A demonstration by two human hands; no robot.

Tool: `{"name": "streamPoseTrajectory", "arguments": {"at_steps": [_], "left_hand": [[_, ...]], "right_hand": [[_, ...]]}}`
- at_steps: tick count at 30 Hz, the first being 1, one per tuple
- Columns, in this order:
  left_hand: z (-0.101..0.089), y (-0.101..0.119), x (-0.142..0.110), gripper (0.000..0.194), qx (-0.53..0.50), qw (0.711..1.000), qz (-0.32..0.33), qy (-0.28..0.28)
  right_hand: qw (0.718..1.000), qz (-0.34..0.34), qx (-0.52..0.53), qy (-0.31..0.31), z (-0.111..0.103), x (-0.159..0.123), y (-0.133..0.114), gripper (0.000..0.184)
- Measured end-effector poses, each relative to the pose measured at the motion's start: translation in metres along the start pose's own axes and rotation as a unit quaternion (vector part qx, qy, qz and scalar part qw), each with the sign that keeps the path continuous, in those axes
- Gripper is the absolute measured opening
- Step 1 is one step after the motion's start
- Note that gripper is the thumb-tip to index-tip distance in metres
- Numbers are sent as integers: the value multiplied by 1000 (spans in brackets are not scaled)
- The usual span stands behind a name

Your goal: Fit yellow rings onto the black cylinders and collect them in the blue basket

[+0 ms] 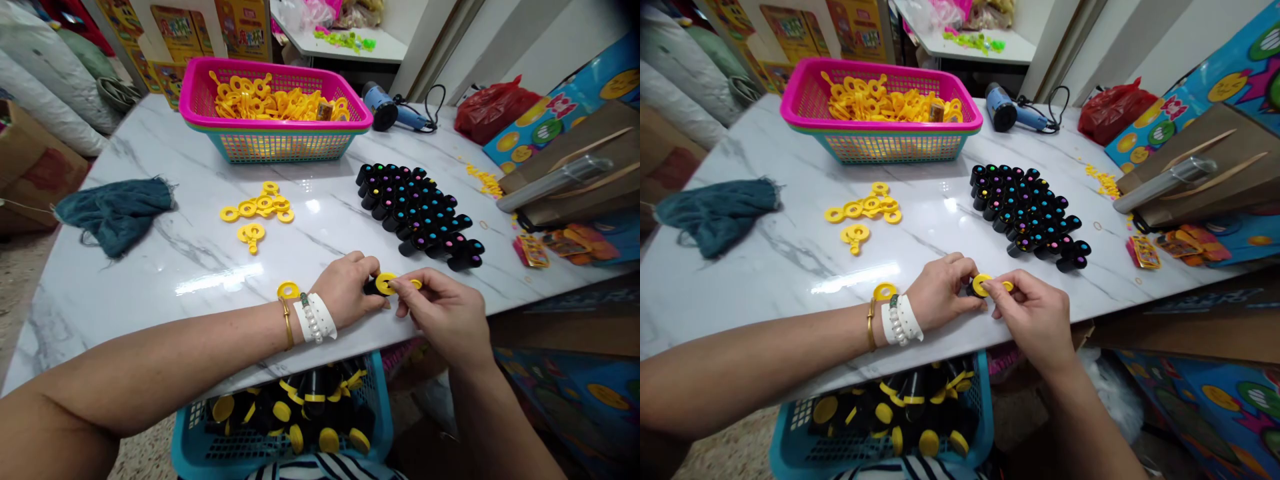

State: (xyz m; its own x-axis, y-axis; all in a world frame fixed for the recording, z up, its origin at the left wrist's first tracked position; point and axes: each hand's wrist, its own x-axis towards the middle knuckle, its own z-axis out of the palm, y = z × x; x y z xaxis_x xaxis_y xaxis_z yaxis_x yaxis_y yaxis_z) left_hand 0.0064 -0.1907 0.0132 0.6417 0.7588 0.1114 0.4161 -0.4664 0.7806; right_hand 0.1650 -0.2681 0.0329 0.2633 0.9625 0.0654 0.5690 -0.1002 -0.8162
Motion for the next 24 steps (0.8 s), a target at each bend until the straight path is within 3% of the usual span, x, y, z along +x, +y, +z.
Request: {"name": "streamPoseTrajectory", "arguments": {"at_steps": [3,6,8,11,18,24], "left_hand": [[0,1,0,27,-16,999,-13,-26],[0,1,0,28,-34,999,-24,-33],[0,1,-1,26,-38,999,-22,-30],[1,1,-1,23,-42,999,-18,-27],[-2,2,-1,22,-51,998,-12,-24],[-11,5,5,26,-138,984,-94,-55]], "right_hand": [[983,95,147,-47,-8,11,3,33],[969,143,186,-80,-14,15,4,39],[978,136,133,-85,-12,13,3,39],[992,93,70,-42,-3,8,3,34],[991,63,119,1,11,3,7,30],[994,50,100,-15,12,4,8,29]]}}
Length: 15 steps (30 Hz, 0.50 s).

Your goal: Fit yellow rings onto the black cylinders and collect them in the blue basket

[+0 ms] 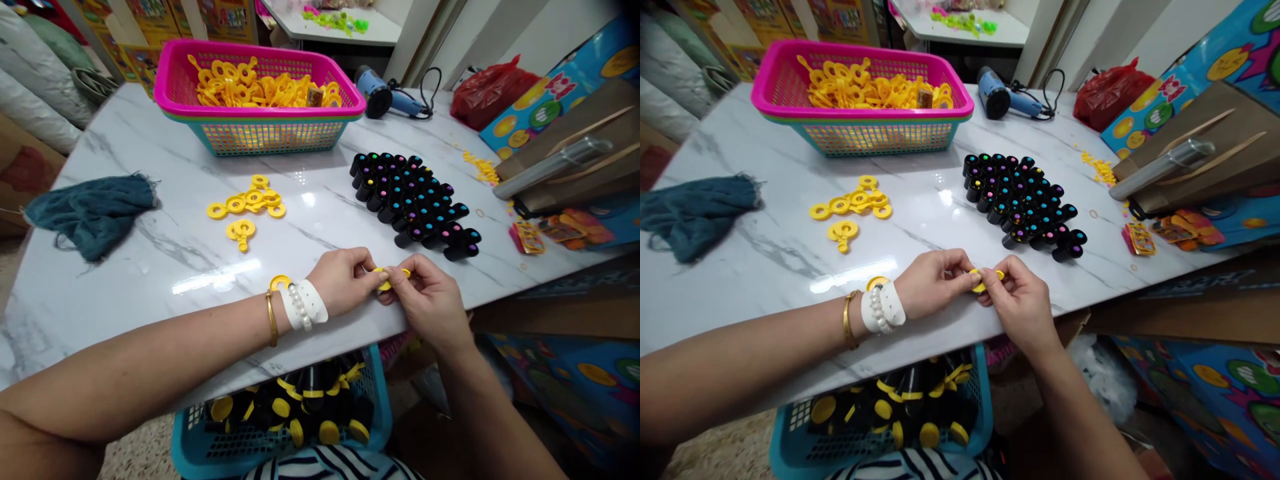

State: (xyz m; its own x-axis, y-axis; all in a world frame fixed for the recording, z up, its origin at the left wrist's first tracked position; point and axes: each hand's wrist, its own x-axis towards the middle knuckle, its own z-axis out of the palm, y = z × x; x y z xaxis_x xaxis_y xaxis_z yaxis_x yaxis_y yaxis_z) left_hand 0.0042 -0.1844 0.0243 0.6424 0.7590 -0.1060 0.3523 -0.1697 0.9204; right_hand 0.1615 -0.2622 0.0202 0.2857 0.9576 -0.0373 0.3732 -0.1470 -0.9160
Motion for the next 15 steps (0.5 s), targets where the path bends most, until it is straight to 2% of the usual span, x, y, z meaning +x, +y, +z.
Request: {"name": "streamPoseTrajectory", "arguments": {"at_steps": [2,5,9,12,15], "left_hand": [[1,0,2,24,-22,1000,-16,-4],[6,-2,-2,22,-15,1000,-9,23],[12,-8,-13,25,64,991,103,56],[12,-12,-16,27,118,978,161,66],[10,-12,-14,27,113,981,148,59]], "right_hand": [[1000,-12,-6,-3,0,2,1,30],[1000,-5,-11,-5,0,4,5,34],[998,21,50,-31,0,7,9,36],[989,41,110,-87,-3,9,9,38],[974,75,152,-149,-6,10,6,40]]}}
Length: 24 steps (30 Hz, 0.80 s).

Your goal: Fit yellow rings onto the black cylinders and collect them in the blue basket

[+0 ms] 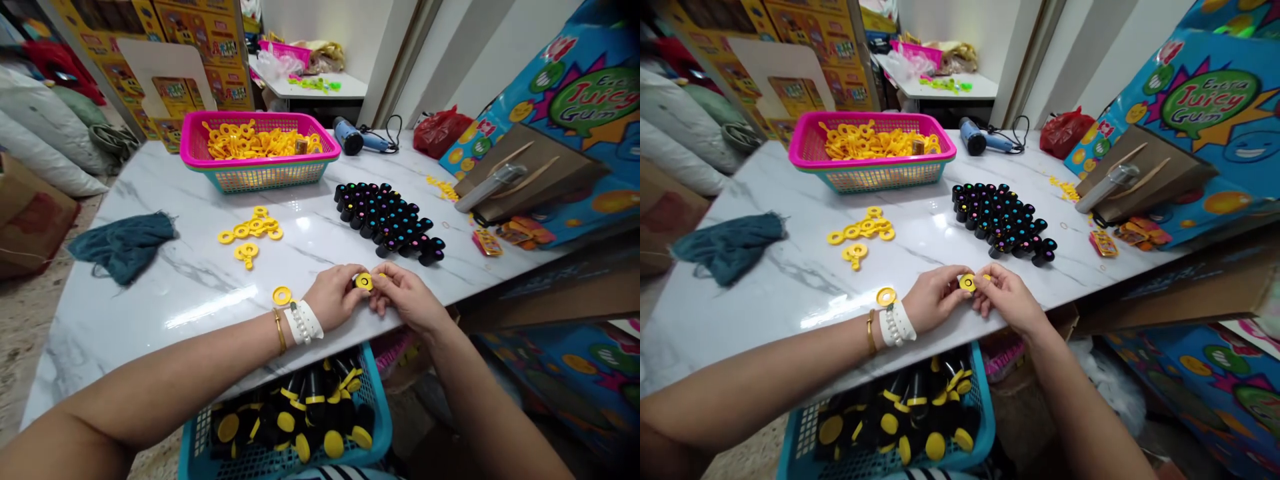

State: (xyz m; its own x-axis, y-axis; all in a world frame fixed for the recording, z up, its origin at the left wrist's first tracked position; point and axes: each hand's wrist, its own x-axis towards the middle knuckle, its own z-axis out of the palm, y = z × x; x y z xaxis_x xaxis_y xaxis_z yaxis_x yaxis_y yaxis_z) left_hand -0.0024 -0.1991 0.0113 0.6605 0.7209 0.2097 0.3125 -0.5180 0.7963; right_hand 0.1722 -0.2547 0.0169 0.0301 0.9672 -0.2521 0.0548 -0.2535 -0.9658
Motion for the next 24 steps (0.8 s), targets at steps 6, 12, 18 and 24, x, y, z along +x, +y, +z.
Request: {"name": "streamPoseTrajectory", "arguments": {"at_steps": [6,12,18,24], "left_hand": [[-3,1,18,29,-116,980,-158,-44],[-1,2,13,25,-101,982,-161,-13],[2,2,-1,28,8,1000,-3,14],[-2,-3,1,21,25,999,35,-22]], "right_hand": [[1000,16,-21,-11,1,1,-4,33],[999,15,-21,21,6,-1,1,31],[999,-15,35,31,2,-3,4,31],[989,52,137,-7,-18,2,-1,33]]}}
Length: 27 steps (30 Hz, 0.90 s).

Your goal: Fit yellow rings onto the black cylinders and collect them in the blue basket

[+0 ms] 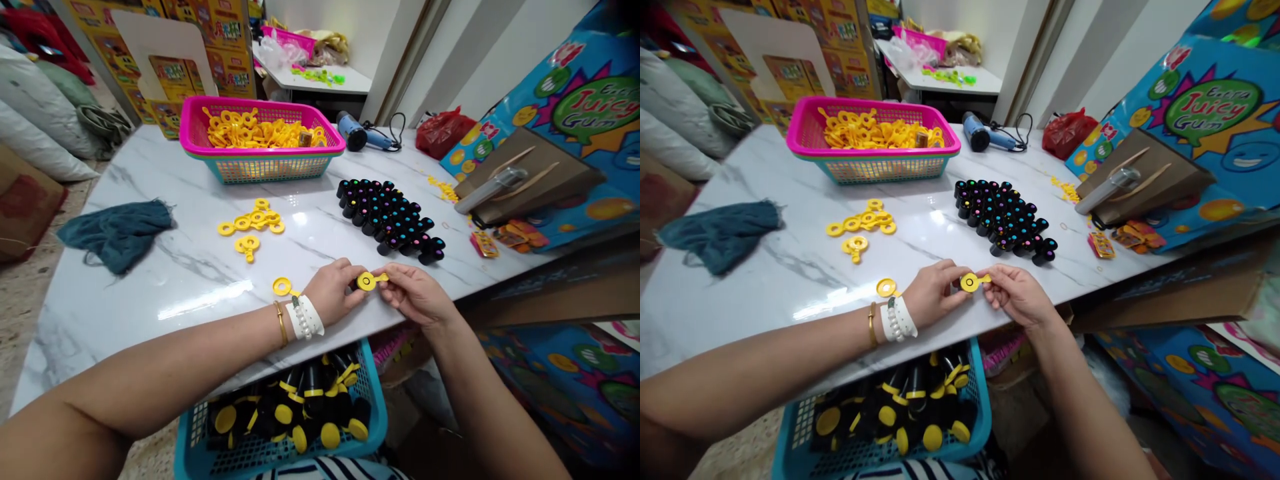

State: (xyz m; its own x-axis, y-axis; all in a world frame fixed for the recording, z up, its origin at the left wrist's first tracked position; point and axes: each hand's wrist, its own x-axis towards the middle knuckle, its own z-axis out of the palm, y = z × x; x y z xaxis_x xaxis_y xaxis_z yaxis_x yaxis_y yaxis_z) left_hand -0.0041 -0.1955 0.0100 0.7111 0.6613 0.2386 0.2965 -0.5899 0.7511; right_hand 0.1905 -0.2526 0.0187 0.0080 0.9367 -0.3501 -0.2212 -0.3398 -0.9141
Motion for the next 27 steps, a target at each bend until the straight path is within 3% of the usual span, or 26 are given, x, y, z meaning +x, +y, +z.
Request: {"name": "streamPoseTrajectory", "arguments": {"at_steps": [4,8,13,16,18,20,23,24,25,26,27], "left_hand": [[-1,-1,3,14,17,999,20,-21],[-4,5,11,14,80,996,-1,-50],[-46,19,4,30,210,964,7,-160],[-78,20,-16,44,313,933,-37,-174],[-91,16,-32,40,347,914,-88,-192],[-93,10,-43,29,335,912,-125,-200],[-82,5,-44,21,269,934,-150,-183],[-77,5,-41,20,245,942,-149,-174],[-71,5,-35,20,224,950,-145,-164],[-65,5,-29,20,207,956,-140,-155],[-59,4,-22,21,194,961,-135,-146]], "right_hand": [[993,46,-90,-67,7,7,-8,36],[975,14,-216,-41,20,6,-6,34],[962,5,-264,-70,25,-3,-7,40],[942,-20,-316,-112,34,-20,-1,28],[923,-47,-346,-159,44,-38,10,21],[910,-60,-360,-198,56,-57,26,25],[908,-82,-336,-236,63,-77,42,48],[913,-106,-332,-211,58,-79,42,49],[921,-142,-334,-144,49,-78,38,44],[922,-184,-339,-34,36,-74,32,35],[905,-227,-342,108,18,-66,23,24]]}}
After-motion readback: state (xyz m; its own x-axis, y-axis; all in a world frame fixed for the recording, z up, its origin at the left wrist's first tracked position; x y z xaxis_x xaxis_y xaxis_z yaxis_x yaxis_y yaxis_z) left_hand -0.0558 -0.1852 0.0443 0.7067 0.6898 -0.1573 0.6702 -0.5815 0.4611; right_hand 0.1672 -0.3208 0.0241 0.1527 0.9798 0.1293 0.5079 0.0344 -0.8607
